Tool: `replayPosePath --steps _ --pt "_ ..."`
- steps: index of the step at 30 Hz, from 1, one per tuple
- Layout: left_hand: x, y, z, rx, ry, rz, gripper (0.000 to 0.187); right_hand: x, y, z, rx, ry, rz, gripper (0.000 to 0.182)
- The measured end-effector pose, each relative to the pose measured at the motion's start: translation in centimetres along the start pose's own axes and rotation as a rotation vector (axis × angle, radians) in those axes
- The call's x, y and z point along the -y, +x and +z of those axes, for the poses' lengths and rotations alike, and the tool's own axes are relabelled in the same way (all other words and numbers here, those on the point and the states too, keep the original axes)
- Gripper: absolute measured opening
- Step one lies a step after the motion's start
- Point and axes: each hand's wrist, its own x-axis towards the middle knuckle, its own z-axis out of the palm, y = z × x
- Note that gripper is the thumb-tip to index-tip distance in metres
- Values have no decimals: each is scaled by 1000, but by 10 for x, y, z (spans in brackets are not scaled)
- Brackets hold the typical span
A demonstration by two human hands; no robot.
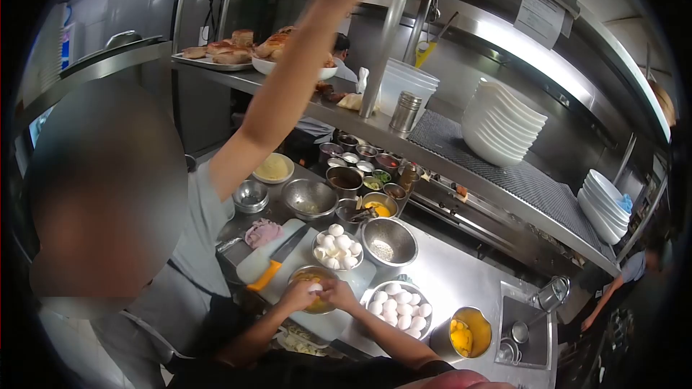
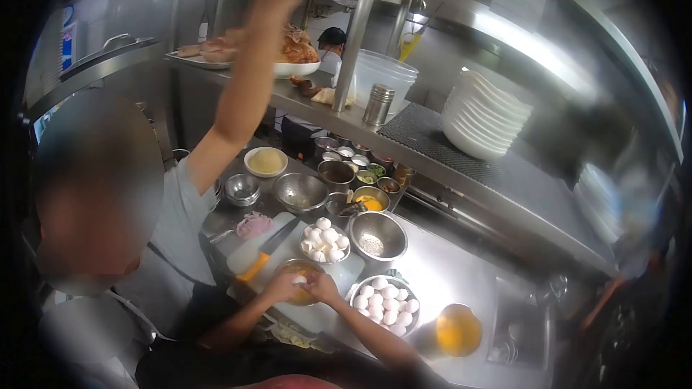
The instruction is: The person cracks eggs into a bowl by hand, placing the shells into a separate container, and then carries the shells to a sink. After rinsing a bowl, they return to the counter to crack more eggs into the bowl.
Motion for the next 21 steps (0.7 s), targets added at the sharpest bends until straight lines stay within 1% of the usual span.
replayPosePath --steps 1,3,4,6,7,8,9,10,11,12,13,14,15,16,17,19,20,21 --pt "13 -9 13 -2 135 -82 37 2 -2 -2 -9 -31 -24 32" --pt "32 -7 25 -96 220 16 34 3 -2 -3 -20 -53 -46 32" --pt "39 -5 28 -195 299 112 31 1 -1 -3 -23 -55 -63 32" --pt "50 -4 30 -189 294 114 33 -2 -1 1 -20 -47 -70 32" --pt "51 -3 29 -191 283 120 36 -3 1 3 -56 -63 -102 32" --pt "55 -2 27 -202 335 207 37 -6 1 5 -88 -77 -128 32" --pt "42 -3 18 -142 272 185 38 -13 3 6 -96 -130 -136 30" --pt "30 -4 10 -98 176 181 38 -32 11 14 -90 -241 -230 21" --pt "21 -7 4 -99 171 133 42 -68 22 25 -72 -271 -330 17" --pt "63 -4 13 -97 173 115 46 -27 6 10 -155 -367 -129 19" --pt "66 -9 7 -74 219 131 50 -40 9 7 -95 -389 -191 21" --pt "65 -8 3 -46 139 81 52 -61 11 14 -104 -452 -208 20" --pt "41 -12 -10 72 106 24 53 -84 13 22 -114 -515 -224 20" --pt "69 -8 -4 70 202 53 53 -48 8 4 53 -612 -140 19" --pt "46 -6 -17 109 381 106 60 -4 -3 -15 -101 -493 -274 27" --pt "23 2 -31 157 248 14 71 24 -4 -23 -126 -424 -303 36" --pt "14 3 -33 191 233 -11 71 27 -9 -19 -109 -404 -267 36" --pt "9 11 -37 237 220 -88 74 28 -6 -18 -88 -337 -304 38"
